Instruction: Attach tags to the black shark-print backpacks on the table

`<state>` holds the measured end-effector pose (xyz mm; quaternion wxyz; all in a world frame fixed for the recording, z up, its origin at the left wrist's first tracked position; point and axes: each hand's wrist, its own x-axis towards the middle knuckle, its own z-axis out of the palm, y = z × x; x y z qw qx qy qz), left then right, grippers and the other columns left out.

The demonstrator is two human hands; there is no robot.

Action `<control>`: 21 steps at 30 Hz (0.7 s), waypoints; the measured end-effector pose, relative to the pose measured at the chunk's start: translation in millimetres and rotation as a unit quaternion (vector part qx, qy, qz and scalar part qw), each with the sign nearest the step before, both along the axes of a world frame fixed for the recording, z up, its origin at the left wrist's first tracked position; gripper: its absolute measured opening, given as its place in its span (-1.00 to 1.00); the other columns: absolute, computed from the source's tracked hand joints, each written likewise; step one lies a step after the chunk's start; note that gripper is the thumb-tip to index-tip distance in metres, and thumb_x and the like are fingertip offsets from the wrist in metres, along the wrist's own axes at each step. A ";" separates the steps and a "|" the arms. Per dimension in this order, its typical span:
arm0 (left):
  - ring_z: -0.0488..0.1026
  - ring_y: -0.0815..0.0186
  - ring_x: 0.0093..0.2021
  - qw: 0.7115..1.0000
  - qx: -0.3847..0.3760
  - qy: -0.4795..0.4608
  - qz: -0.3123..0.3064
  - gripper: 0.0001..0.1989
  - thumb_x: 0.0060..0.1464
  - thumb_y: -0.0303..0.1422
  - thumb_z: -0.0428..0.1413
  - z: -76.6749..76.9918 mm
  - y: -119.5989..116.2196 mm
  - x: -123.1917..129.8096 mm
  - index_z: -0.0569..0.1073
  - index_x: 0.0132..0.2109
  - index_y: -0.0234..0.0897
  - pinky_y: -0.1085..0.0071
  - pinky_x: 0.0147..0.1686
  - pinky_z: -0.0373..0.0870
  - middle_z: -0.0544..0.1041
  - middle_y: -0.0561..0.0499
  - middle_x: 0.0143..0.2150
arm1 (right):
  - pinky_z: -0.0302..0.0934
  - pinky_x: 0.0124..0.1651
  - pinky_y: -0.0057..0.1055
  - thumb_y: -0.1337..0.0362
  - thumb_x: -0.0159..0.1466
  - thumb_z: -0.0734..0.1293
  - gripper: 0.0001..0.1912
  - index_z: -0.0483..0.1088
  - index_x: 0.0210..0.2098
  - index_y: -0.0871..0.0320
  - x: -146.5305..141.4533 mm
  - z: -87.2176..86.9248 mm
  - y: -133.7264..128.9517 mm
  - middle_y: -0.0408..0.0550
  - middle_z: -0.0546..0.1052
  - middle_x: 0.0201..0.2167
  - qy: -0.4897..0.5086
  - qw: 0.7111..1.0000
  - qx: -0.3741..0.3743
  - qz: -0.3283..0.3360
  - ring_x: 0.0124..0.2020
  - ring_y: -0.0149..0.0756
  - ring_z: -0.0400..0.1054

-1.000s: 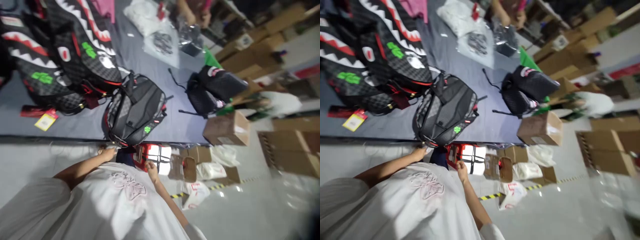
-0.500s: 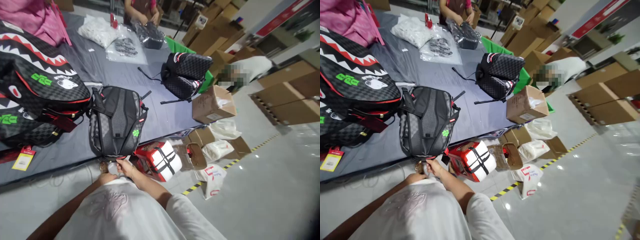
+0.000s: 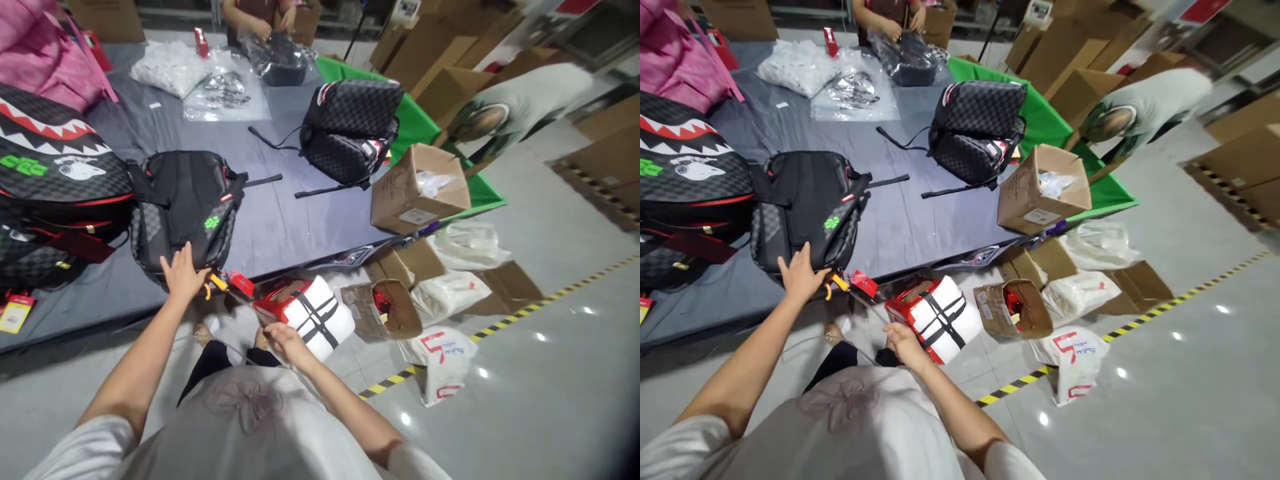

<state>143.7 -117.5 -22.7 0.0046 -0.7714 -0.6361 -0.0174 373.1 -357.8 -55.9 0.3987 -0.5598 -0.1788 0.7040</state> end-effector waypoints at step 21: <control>0.26 0.39 -0.64 0.701 -0.536 -0.469 0.027 -0.60 0.26 -0.34 -0.12 40.3 -107.2 124.4 0.18 0.22 -0.21 0.44 -0.63 0.26 0.54 -0.09 -0.30 | 0.25 0.14 -0.05 -0.26 0.21 0.31 -0.39 0.51 0.02 0.04 -24.9 65.4 -61.2 0.17 0.48 0.12 -0.151 0.984 0.091 -0.004 0.10 0.03 0.40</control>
